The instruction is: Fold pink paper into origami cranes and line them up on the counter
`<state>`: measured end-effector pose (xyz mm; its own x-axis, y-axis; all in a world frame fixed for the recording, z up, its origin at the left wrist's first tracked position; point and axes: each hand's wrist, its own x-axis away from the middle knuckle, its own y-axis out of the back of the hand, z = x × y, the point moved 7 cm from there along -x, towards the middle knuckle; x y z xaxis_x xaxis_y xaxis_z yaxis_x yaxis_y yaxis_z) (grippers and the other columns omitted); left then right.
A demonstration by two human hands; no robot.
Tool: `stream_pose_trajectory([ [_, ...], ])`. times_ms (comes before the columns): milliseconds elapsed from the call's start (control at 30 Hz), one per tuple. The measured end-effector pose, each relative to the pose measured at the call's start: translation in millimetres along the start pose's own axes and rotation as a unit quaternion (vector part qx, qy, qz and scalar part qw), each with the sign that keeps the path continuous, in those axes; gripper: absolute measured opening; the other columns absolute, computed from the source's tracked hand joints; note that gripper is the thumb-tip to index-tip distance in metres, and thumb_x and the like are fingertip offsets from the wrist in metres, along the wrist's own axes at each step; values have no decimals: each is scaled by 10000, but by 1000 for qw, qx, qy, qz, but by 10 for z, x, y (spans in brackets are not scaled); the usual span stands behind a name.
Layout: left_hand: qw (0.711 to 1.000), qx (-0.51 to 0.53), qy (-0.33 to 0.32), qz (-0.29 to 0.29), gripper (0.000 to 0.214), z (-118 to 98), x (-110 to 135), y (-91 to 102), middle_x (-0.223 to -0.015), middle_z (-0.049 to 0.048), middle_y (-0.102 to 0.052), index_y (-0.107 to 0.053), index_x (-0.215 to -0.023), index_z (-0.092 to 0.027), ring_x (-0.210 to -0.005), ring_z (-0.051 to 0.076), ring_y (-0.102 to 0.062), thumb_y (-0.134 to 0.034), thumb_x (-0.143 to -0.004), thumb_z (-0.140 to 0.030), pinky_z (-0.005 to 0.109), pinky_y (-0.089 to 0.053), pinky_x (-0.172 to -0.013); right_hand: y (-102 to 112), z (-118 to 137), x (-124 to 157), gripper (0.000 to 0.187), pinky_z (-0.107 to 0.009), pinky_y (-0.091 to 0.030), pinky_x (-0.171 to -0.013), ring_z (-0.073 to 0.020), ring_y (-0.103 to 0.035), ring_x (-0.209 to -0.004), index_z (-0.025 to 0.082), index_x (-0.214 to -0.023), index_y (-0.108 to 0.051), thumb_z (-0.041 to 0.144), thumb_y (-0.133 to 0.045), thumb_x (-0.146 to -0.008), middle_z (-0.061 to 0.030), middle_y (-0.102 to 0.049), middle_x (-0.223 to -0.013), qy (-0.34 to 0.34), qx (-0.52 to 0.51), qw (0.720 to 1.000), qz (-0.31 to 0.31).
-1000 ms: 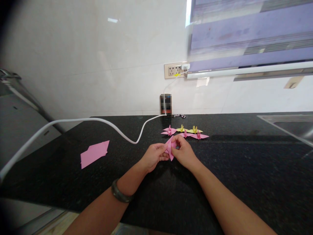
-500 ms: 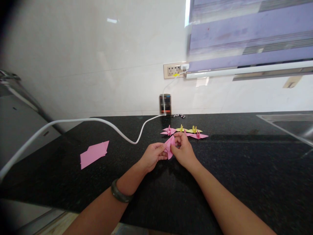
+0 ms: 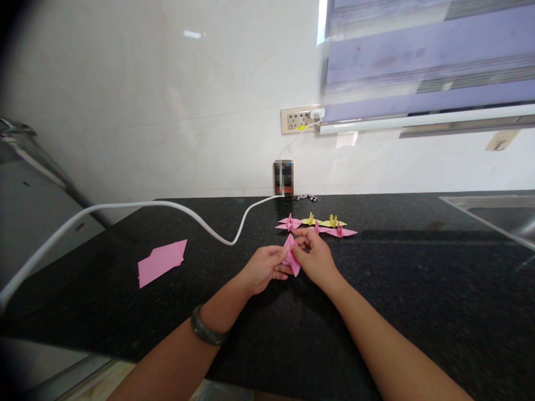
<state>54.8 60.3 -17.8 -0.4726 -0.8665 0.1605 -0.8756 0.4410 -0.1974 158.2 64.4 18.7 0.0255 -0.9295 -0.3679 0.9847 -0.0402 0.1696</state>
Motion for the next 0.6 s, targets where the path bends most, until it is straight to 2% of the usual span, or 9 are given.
stream_pose_trajectory([
  [233, 999, -31, -26, -18, 326, -40, -3, 17, -678, 45, -570, -548, -741, -103, -548, 81, -541, -536, -661, -419, 199, -403, -520, -4, -94, -4, 212, -233, -426, -548, -114, -526, -605, 160, -871, -521, 273, -544, -693, -34, -581, -733, -12, -3, 1000, -6],
  [467, 995, -78, -41, -36, 344, -20, -28, 53, -661, 46, -571, -553, -729, -109, -549, 91, -543, -519, -663, -444, 209, -406, -518, 14, -102, -2, 188, -230, -396, -512, -104, -482, -539, 155, -813, -554, 314, -511, -721, -7, -546, -629, 2, 28, 999, -15],
  [600, 994, -86, -52, -36, 344, -2, -45, 61, -667, 49, -574, -550, -733, -109, -552, 93, -544, -513, -668, -445, 218, -415, -531, 23, -93, 5, 192, -238, -397, -521, -110, -486, -553, 152, -811, -567, 312, -500, -728, -13, -555, -648, 4, 55, 998, -17],
])
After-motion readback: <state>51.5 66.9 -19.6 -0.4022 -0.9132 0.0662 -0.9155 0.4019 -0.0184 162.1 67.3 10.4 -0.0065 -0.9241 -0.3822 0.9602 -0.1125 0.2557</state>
